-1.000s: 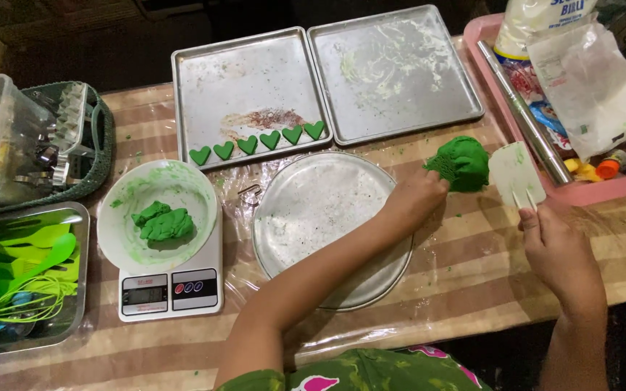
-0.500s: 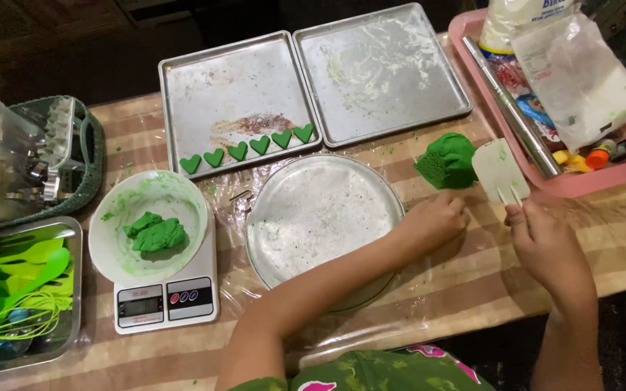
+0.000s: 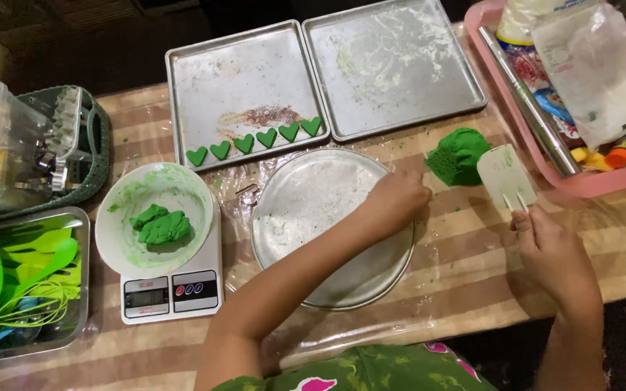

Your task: Arranging heart-shaped dough decorations on a tray and kneading green dough

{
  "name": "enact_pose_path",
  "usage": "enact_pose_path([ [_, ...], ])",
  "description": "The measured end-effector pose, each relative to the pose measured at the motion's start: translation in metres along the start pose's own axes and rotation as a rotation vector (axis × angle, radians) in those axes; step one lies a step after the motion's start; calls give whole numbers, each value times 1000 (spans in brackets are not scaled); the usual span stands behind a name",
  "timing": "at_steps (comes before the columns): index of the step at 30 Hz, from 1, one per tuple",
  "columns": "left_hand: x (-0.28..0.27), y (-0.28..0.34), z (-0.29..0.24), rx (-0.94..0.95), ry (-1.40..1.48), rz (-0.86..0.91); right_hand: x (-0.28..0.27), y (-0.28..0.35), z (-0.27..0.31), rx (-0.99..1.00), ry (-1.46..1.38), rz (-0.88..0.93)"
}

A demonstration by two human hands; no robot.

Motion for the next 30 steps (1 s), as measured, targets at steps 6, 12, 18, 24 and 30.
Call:
enact_pose_path([
  [6,8,3,-24,-112,-139,-17,-4,3,11,19,2,25],
  [12,14,14,-47,-333,389,140,5,-3,-6,-133,-18,-59],
  [18,19,-2,-34,-135,358,92,6,-3,2,-86,-22,-48],
  [24,-6,3,-65,-119,330,8,2,-1,-6,-44,-9,-40],
  [30,0,0,-86,15,211,-93,-6,2,-2,-31,-6,-71],
])
Point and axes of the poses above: each hand's wrist, its own y-axis away from the middle knuckle, its own x-axis out of the palm, z = x × y, the point moved 4 cm from there along -y, towards the middle knuckle, and after that the axes turned 7 degrees about -x, right-handed, at the moved point
